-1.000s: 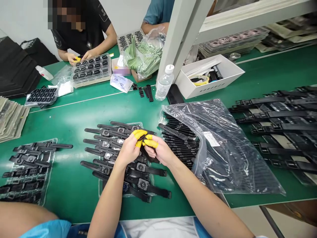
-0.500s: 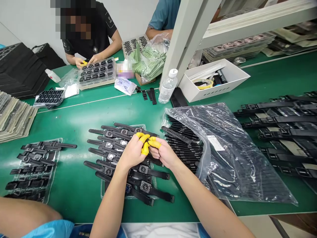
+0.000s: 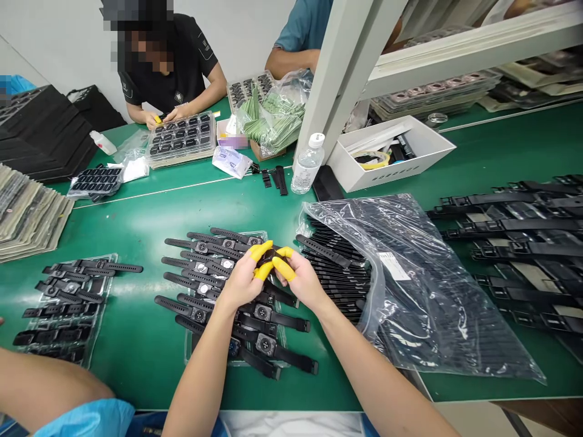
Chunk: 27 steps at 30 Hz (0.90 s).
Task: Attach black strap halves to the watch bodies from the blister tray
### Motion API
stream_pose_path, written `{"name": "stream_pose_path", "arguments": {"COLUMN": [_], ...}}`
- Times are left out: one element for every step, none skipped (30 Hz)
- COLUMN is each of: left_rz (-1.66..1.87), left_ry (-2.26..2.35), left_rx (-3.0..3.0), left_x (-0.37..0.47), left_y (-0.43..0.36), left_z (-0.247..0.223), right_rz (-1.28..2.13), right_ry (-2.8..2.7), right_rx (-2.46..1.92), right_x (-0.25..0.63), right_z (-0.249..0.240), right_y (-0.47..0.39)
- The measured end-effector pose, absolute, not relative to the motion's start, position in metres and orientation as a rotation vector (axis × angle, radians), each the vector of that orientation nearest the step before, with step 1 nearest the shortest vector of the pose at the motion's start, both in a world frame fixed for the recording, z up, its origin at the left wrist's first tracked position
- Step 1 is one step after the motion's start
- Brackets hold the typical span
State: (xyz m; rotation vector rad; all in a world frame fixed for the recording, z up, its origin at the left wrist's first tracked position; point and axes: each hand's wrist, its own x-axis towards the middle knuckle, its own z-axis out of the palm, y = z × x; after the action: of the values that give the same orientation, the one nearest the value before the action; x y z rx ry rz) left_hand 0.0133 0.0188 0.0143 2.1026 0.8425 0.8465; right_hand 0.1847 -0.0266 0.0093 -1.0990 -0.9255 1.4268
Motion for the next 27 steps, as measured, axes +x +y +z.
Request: {"name": "stream_pose_path", "arguments": {"left_rz": [0.878, 0.908, 0.939, 0.968, 0.986, 0.987, 0.962, 0.912, 0.835, 0.740, 0.640, 0.540, 0.443, 0.352, 0.271, 0.195, 0.125, 0.063, 0.007, -0.046, -0.101, -0.154, -0.205, -0.251, -0.299, -0.352, -0.405], "left_ry": [0.869, 0.905, 0.951, 1.002, 1.050, 1.091, 1.127, 1.162, 1.198, 1.241, 1.295, 1.350, 1.401, 1.445, 1.486, 1.524, 1.559, 1.597, 1.637, 1.671, 1.693, 1.697, 1.685, 1.660, 1.627, 1.596, 1.577], "left_rx": [2.107, 2.117, 2.131, 2.147, 2.167, 2.189, 2.212, 2.234, 2.254, 2.267, 2.274, 2.280, 2.290, 2.305, 2.323, 2.341, 2.353, 2.353, 2.341, 2.323, 2.299, 2.272, 2.243, 2.216, 2.196, 2.190, 2.199], "left_x": [0.012, 0.011, 0.008, 0.003, -0.002, -0.009, -0.017, -0.026, -0.035, -0.045, -0.055, -0.066, -0.077, -0.088, -0.099, -0.109, -0.120, -0.129, -0.138, -0.146, -0.153, -0.160, -0.166, -0.172, -0.177, -0.181, -0.184], "left_y": [0.020, 0.021, 0.022, 0.024, 0.026, 0.027, 0.027, 0.027, 0.025, 0.022, 0.017, 0.011, 0.004, -0.004, -0.013, -0.023, -0.033, -0.042, -0.052, -0.061, -0.068, -0.075, -0.081, -0.086, -0.089, -0.090, -0.090], "left_z": [0.014, 0.015, 0.017, 0.021, 0.027, 0.034, 0.041, 0.049, 0.056, 0.063, 0.068, 0.073, 0.077, 0.081, 0.085, 0.089, 0.095, 0.101, 0.107, 0.114, 0.120, 0.125, 0.129, 0.131, 0.130, 0.128, 0.124], "right_rz": [1.364, 1.309, 1.262, 1.222, 1.187, 1.153, 1.121, 1.086, 1.046, 1.003, 0.961, 0.923, 0.890, 0.862, 0.838, 0.818, 0.803, 0.795, 0.796, 0.802, 0.811, 0.822, 0.834, 0.848, 0.861, 0.867, 0.865], "right_ry": [-1.000, -1.067, -1.130, -1.188, -1.244, -1.300, -1.358, -1.419, -1.481, -1.545, -1.610, -1.674, -1.739, -1.806, -1.877, -1.954, -2.034, -2.119, -2.208, -2.298, -2.383, -2.464, -2.542, -2.616, -2.683, -2.741, -2.790], "right_rx": [-1.145, -1.182, -1.207, -1.222, -1.235, -1.251, -1.269, -1.288, -1.304, -1.314, -1.319, -1.321, -1.323, -1.330, -1.339, -1.345, -1.345, -1.332, -1.308, -1.273, -1.233, -1.190, -1.145, -1.099, -1.055, -1.020, -0.999], "right_x": [0.185, 0.186, 0.186, 0.187, 0.187, 0.188, 0.188, 0.188, 0.189, 0.189, 0.189, 0.189, 0.189, 0.188, 0.187, 0.185, 0.181, 0.177, 0.171, 0.164, 0.157, 0.148, 0.139, 0.130, 0.122, 0.114, 0.106], "right_z": [0.007, 0.005, 0.004, 0.003, 0.002, 0.002, 0.002, 0.003, 0.005, 0.006, 0.008, 0.011, 0.013, 0.016, 0.020, 0.023, 0.028, 0.032, 0.036, 0.040, 0.044, 0.048, 0.051, 0.053, 0.055, 0.055, 0.056], "right_y": [-0.027, -0.027, -0.027, -0.027, -0.027, -0.027, -0.027, -0.027, -0.027, -0.027, -0.028, -0.029, -0.030, -0.032, -0.034, -0.038, -0.042, -0.047, -0.054, -0.061, -0.070, -0.079, -0.089, -0.098, -0.107, -0.114, -0.120]}}
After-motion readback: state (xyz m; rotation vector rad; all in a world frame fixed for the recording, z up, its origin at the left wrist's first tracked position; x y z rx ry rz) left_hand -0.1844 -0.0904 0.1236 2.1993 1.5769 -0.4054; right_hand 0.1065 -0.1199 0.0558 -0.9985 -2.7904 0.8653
